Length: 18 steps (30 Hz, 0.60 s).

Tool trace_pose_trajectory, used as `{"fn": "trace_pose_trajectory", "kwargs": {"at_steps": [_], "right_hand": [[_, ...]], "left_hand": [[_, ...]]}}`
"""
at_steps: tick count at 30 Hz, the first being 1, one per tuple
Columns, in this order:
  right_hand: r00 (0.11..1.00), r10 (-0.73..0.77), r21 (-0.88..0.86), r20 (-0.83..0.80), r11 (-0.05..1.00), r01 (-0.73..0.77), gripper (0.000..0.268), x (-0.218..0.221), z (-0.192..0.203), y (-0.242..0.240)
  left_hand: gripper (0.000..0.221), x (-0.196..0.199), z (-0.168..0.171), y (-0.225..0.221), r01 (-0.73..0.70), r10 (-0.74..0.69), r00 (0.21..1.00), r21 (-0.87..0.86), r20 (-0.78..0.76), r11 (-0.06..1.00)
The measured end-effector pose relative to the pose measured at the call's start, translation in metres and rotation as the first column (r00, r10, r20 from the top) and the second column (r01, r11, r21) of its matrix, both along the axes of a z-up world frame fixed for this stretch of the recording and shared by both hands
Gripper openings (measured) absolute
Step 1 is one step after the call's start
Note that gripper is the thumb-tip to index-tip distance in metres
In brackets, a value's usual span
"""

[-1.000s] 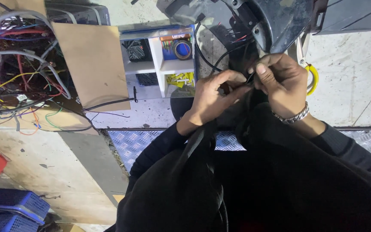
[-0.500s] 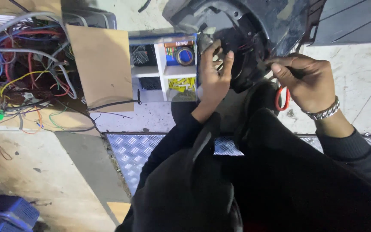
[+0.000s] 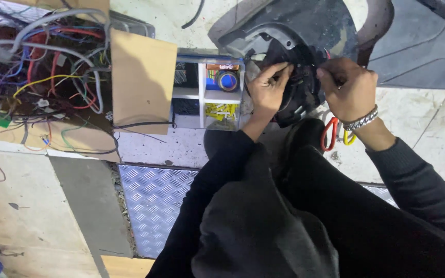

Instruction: Stripping, connecting, and insulating electrical wires for a motorcycle component using scissors and a lighter.

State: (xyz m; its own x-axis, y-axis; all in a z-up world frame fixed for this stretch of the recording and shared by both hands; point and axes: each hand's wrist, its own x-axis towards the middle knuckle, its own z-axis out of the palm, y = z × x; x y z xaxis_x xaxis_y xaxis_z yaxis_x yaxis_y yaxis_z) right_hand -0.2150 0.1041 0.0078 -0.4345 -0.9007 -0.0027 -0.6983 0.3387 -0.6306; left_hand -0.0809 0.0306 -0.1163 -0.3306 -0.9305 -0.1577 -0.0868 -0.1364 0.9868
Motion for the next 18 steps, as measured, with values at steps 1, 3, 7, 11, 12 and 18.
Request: {"fn": "trace_pose_trajectory", "kwargs": {"at_steps": [1,3,7,11,12,18], "right_hand": [[1.0,0.01,-0.002,0.0,1.0,-0.01,0.006,0.002,-0.006,-0.004],[0.988,0.067,-0.092,-0.141,0.992,-0.08,0.009,0.004,-0.017,-0.011],[0.954,0.061,-0.024,-0.293,0.997,-0.071,0.008,0.007,-0.03,-0.016],[0.914,0.106,0.01,-0.391,0.994,-0.111,0.006,0.008,-0.041,-0.018],[0.895,0.109,0.015,-0.433,0.993,-0.113,0.006,0.007,-0.043,-0.018],[0.938,0.096,-0.007,-0.335,0.995,-0.104,0.008,0.009,-0.046,-0.016]], "left_hand": [[0.015,0.0,-0.011,0.005,-0.01,0.01,1.0,-0.002,0.0,1.0],[0.021,-0.004,-0.035,0.016,0.004,0.022,0.989,0.174,-0.147,0.985],[0.024,-0.007,-0.031,0.016,0.015,0.035,0.981,0.254,-0.193,0.967],[0.026,-0.008,-0.038,0.017,0.111,0.024,0.93,0.345,-0.366,0.932],[0.03,-0.011,-0.048,0.019,0.117,0.071,0.892,0.381,-0.446,0.917],[0.018,-0.006,-0.021,0.01,0.212,-0.041,0.908,0.375,-0.416,0.903]]}}
